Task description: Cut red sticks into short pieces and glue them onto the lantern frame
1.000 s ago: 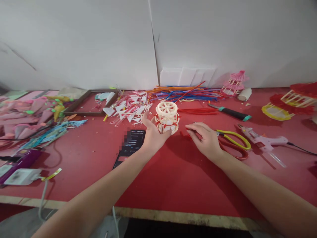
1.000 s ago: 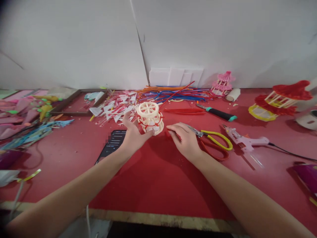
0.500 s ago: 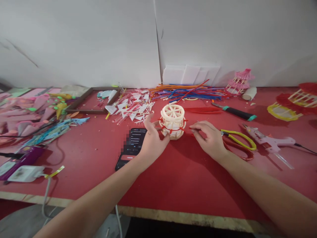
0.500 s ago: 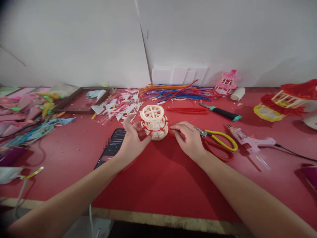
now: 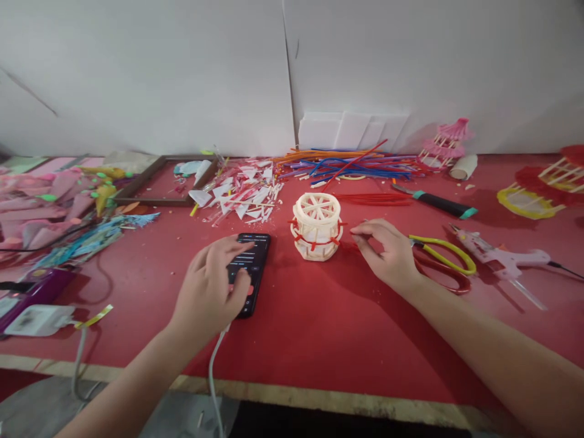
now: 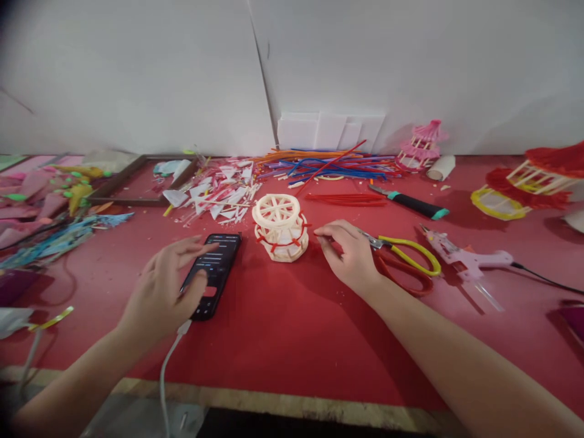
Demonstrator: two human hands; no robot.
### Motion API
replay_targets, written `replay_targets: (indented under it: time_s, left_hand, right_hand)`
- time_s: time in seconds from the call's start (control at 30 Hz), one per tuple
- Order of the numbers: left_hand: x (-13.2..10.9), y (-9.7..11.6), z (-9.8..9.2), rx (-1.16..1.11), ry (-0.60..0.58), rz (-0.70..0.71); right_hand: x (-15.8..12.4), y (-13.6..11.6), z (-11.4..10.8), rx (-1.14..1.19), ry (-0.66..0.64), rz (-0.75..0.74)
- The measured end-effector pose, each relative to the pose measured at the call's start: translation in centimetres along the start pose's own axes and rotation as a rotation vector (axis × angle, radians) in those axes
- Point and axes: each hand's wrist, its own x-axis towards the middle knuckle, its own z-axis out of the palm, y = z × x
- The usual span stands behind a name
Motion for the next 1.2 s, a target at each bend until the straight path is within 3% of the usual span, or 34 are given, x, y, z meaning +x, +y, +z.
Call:
replay_targets:
  time_s: [0.23,0.43,0.63,0.97,1.07,1.2]
  left_hand:
    - [-2.2,-3.0,-1.4,-0.017,-0.084,0.077]
    - [-1.7,-3.1,-0.9,-0.034,-0.176,0.111]
    - [-2.0,-2.9,-0.8,-0.09,-0.112,0.156]
    - [-2.1,-3.7,-0.8,-0.105,-0.196,0.187]
    - [-2.0,-3.0,-0.8,-0.068,-0.189,0.177]
    - [-1.8,0.3,-0.1,-0.208,-0.104,0.054]
  right_hand:
    - [0.0,0.1,0.3,0.003,0.007,0.024]
    - [-0.2,0.2,0.1,-0.017,0.016,0.045]
    - [-0.1,0.1,0.1,-0.006,0.015,0.063]
    - [0.0,0.0,0.1,-0.004,0.011,0.049]
    - [0.0,-0.1,0.1,0.003,0.009,0.048]
    - [0.0,-0.1,0.0,0.0,0.011,0.045]
